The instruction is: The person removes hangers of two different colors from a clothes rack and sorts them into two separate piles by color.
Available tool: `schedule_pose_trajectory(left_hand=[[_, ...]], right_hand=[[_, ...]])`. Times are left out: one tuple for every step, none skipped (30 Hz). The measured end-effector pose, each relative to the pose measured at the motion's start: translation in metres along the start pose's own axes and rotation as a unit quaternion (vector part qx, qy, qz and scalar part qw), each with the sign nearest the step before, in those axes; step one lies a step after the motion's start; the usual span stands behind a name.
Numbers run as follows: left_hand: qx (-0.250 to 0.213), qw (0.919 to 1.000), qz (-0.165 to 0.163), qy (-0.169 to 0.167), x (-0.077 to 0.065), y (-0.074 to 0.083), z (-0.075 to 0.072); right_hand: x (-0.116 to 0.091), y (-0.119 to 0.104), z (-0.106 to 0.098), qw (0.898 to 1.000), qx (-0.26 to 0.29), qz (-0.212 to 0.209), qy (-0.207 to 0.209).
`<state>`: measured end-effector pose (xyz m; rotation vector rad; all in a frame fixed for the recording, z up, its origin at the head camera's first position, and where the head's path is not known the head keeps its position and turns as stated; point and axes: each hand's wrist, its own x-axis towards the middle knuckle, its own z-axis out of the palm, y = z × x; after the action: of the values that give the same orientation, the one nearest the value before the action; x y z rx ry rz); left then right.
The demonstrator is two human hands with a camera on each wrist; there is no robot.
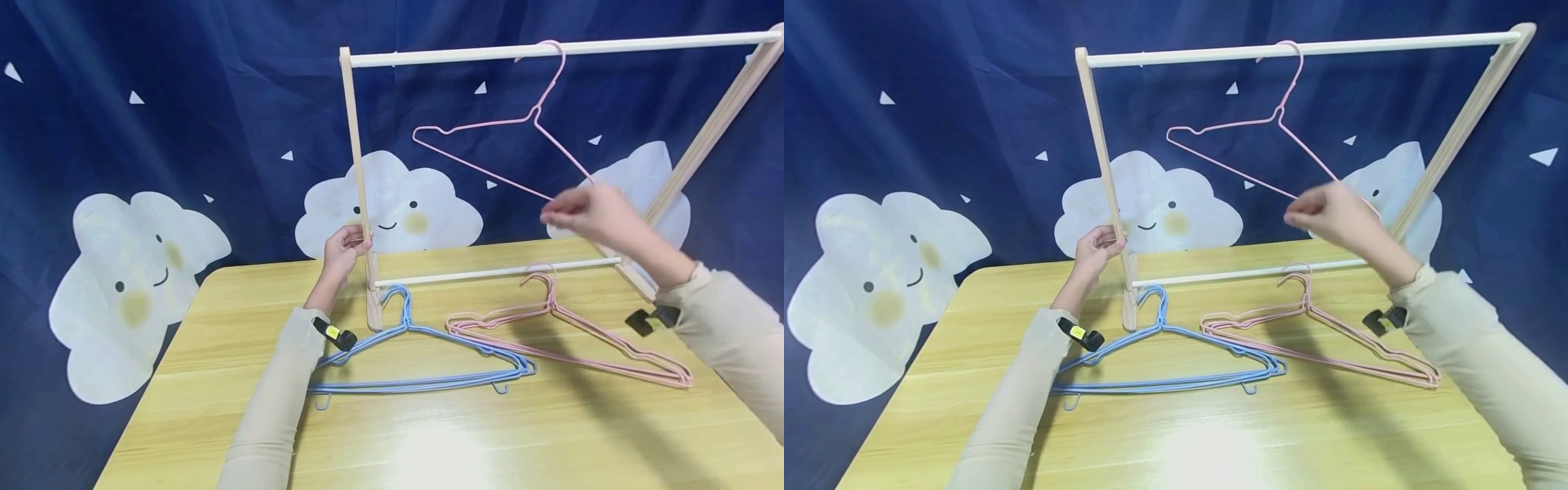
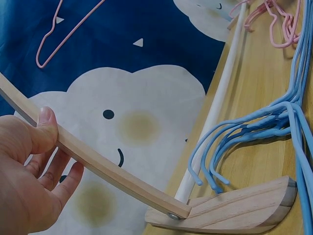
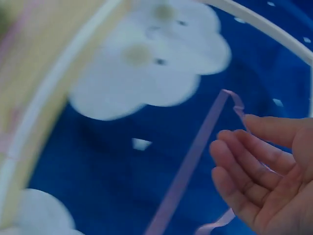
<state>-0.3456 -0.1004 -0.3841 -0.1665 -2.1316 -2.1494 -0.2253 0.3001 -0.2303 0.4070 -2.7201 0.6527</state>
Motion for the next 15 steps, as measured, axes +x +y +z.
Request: schedule_pose_trajectory(left_hand=[[0.0, 1.0, 0.0, 0.0, 0.0, 0.0, 0.0], [-0.001, 1.0, 0.001, 0.001, 0.0, 0.0, -0.001], [-0.003, 1.0, 0.002, 0.001, 0.0, 0.0, -0.001], [-0.005, 1.0, 0.003, 0.002, 0.0, 0.001, -0.001], [-0.007, 1.0, 0.003, 0.002, 0.0, 0.001, -0.002], [-0.009, 0.9999, 0.004, 0.003, 0.0, 0.001, -0.001], [-0.009, 0.9999, 0.004, 0.003, 0.0, 0.001, -0.002], [-0.009, 0.9999, 0.004, 0.003, 0.0, 0.001, -0.002], [-0.009, 0.9999, 0.005, 0.003, 0.0, 0.001, -0.001], [-0.009, 0.9999, 0.004, 0.003, -0.001, 0.001, -0.001], [-0.009, 1.0, 0.003, 0.003, -0.001, 0.001, -0.001], [-0.009, 1.0, 0.002, 0.002, -0.001, 0.001, 0.0], [-0.008, 1.0, 0.002, 0.002, -0.001, 0.0, 0.0], [-0.009, 1.0, 0.0, 0.002, -0.001, 0.0, 0.0], [-0.01, 1.0, 0.0, 0.002, -0.001, 0.0, 0.001]], right_hand=[[0.006, -0.007, -0.009, 1.0, 0.009, 0.011, 0.016], [0.012, -0.014, -0.017, 0.999, 0.016, 0.025, 0.033], [0.018, -0.019, -0.024, 0.998, 0.025, 0.034, 0.048], [0.025, -0.023, -0.03, 0.996, 0.034, 0.04, 0.066], [0.031, -0.026, -0.036, 0.995, 0.04, 0.046, 0.083], [0.038, -0.028, -0.041, 0.993, 0.046, 0.058, 0.094], [0.043, -0.03, -0.045, 0.991, 0.051, 0.07, 0.101], [0.049, -0.031, -0.048, 0.989, 0.059, 0.085, 0.107], [0.054, -0.031, -0.05, 0.987, 0.064, 0.1, 0.109], [0.059, -0.031, -0.051, 0.985, 0.071, 0.114, 0.109], [0.063, -0.03, -0.053, 0.983, 0.079, 0.13, 0.107], [0.067, -0.029, -0.054, 0.98, 0.09, 0.147, 0.102], [0.072, -0.028, -0.054, 0.977, 0.103, 0.157, 0.098], [0.076, -0.027, -0.054, 0.974, 0.12, 0.166, 0.093], [0.08, -0.025, -0.054, 0.971, 0.141, 0.172, 0.086]])
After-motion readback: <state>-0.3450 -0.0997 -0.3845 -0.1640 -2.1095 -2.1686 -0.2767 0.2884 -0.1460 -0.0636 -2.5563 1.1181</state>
